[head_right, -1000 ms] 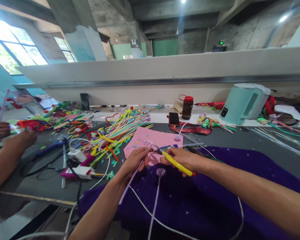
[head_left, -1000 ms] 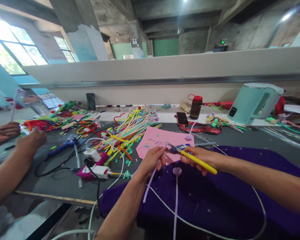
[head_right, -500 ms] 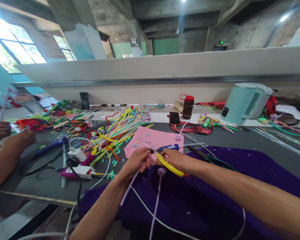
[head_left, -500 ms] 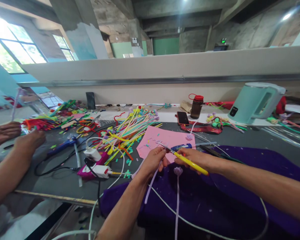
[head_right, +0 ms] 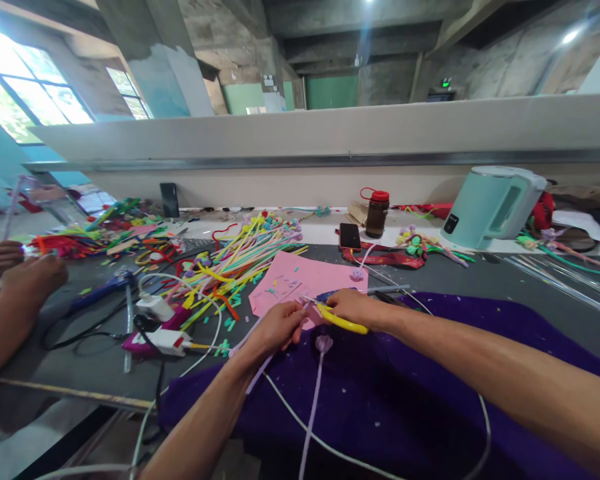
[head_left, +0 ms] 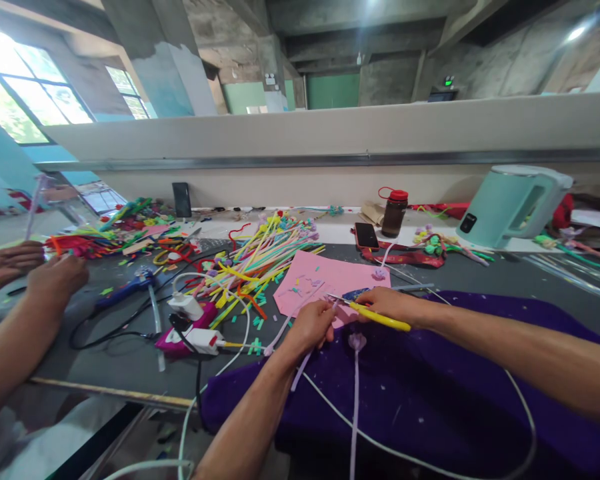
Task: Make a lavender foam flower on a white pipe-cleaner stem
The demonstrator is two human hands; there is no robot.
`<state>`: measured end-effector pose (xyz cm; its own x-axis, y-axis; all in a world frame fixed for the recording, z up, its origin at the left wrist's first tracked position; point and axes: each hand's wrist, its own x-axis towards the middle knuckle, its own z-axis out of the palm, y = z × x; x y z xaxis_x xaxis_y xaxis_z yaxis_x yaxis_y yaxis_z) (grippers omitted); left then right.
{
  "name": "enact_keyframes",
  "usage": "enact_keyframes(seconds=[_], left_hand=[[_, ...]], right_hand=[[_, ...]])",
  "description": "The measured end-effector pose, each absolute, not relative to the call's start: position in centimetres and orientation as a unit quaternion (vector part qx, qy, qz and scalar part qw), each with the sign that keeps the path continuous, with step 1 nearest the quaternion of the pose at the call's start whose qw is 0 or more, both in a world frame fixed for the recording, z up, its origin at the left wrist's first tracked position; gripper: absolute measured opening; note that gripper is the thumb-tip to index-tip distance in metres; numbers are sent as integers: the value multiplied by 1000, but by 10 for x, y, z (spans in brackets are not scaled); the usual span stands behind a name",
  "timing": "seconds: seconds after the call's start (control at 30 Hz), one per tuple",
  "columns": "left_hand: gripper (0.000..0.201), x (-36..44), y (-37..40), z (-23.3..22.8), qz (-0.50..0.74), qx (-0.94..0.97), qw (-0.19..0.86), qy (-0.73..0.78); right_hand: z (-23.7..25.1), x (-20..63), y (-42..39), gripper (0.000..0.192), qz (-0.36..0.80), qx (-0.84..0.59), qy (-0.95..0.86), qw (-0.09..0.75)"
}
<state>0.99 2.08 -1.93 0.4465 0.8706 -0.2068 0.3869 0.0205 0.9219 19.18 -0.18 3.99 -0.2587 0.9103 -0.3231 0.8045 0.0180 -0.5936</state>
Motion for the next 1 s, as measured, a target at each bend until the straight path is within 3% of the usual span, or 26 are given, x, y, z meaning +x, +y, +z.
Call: enact_keyframes(seconds=[0.2,0.33,0.5,0.73,1.0], left_hand=[[21,7,24,-19,268,639,548,468],[20,8,25,-13,310,614,574,444],[29,11,24,-6,321,593,617,406],[25,11,21,-5,312,581,641,392],[26,11,23,-8,299,594,620,416]], right_hand=[[51,205,-17,36,377,-612,-686,113],[52,215,-35,44,478,-608,-613,163],[48,204,-45,40,485,-590,-623,168],[46,185,-39,38,450,-602,-638,168],[45,189,-31,29,476,-596,-622,178]])
